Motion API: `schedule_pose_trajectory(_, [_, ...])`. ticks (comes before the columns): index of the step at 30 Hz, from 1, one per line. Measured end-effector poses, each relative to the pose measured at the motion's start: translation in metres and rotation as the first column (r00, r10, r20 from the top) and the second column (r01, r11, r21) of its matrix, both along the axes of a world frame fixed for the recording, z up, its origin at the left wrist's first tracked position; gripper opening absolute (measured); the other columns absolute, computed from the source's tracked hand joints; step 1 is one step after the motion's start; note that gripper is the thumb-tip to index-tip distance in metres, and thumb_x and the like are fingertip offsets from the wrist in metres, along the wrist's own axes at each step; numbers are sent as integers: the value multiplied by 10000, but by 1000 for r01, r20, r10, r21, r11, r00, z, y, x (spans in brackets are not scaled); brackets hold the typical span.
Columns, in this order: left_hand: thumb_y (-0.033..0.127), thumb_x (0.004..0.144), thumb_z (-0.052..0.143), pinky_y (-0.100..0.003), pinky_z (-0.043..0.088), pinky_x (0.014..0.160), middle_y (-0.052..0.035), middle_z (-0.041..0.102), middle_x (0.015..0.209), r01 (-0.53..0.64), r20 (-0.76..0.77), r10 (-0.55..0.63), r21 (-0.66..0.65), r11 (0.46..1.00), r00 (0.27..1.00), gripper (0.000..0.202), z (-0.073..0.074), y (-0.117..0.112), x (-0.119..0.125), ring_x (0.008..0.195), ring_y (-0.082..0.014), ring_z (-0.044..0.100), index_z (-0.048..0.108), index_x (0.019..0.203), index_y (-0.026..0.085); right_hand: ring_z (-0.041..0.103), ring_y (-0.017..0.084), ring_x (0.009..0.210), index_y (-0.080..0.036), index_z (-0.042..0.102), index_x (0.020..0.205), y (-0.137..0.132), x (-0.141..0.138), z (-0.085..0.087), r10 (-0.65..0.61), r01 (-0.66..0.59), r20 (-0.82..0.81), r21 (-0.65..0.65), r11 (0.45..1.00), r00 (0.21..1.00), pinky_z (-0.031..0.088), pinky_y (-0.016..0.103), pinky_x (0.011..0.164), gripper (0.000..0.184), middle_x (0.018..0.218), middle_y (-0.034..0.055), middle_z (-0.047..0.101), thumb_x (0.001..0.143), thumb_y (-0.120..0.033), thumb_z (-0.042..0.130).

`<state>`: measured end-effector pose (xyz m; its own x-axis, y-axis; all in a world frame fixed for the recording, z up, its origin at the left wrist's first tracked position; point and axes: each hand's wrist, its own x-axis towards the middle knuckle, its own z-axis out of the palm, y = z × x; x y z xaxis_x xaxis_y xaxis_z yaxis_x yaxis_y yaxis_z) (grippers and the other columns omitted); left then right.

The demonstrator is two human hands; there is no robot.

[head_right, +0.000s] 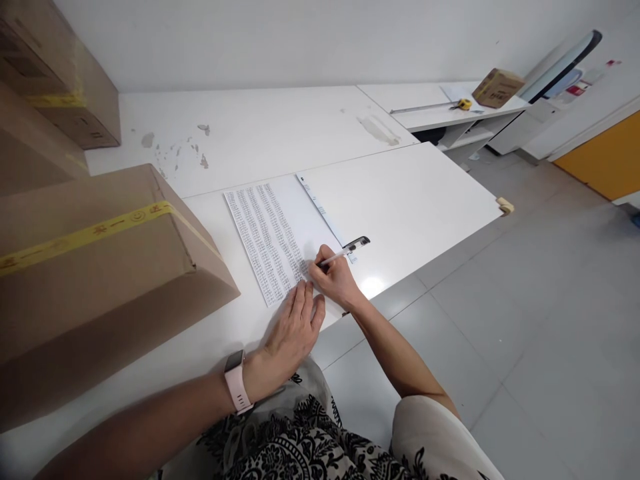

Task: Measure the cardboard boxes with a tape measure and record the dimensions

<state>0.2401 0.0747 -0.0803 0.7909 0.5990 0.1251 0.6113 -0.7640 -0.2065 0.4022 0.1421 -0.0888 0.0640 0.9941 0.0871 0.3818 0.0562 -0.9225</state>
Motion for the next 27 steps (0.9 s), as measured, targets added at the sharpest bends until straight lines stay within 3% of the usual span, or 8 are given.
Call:
schedule_pose_trajectory(5, [307, 951, 512, -493, 345, 1210, -290, 536, 1477, 8, -44, -8, 2, 1000, 999, 569, 5, 0, -1, 1419, -376, 479, 481, 1442, 19, 309, 101, 547, -232, 418, 711, 0, 0, -1, -12, 12, 7, 17, 1000, 1000, 266, 265, 513, 243, 603, -72, 345, 862, -242, 608])
schedule_pose_trajectory(15, [274, 957, 502, -493, 352, 1207, -264, 565, 1461, -7, 1, 7, -6, 1000, 1000, 538, 0, 1, 1, 1410, -356, 495, 501, 1435, 26, 314, 101, 535, -232, 436, 712, 1, 1, -2, -29, 29, 18, 28, 999, 999, 261, 268, 508, 232, 589, -74, 362, 863, -258, 611])
schedule_pose_trajectory(20, [276, 951, 514, -512, 317, 1224, -293, 533, 1479, -4, 12, 5, -18, 1000, 1000, 563, -5, -1, 1, 1426, -370, 469, 479, 1445, 7, 324, 104, 545, -233, 426, 703, 1, 1, -1, -23, 22, 42, 29, 999, 999, 278, 266, 513, 239, 596, -69, 364, 870, -251, 596])
schedule_pose_trajectory(27, [293, 939, 547, -500, 361, 1203, -312, 535, 1467, 12, -7, -12, -15, 1000, 1000, 580, 4, 0, -1, 1412, -385, 484, 489, 1433, -5, 319, 106, 537, -235, 429, 709, 0, 1, -2, -26, 25, 39, 22, 999, 999, 270, 270, 508, 238, 591, -69, 362, 868, -264, 604])
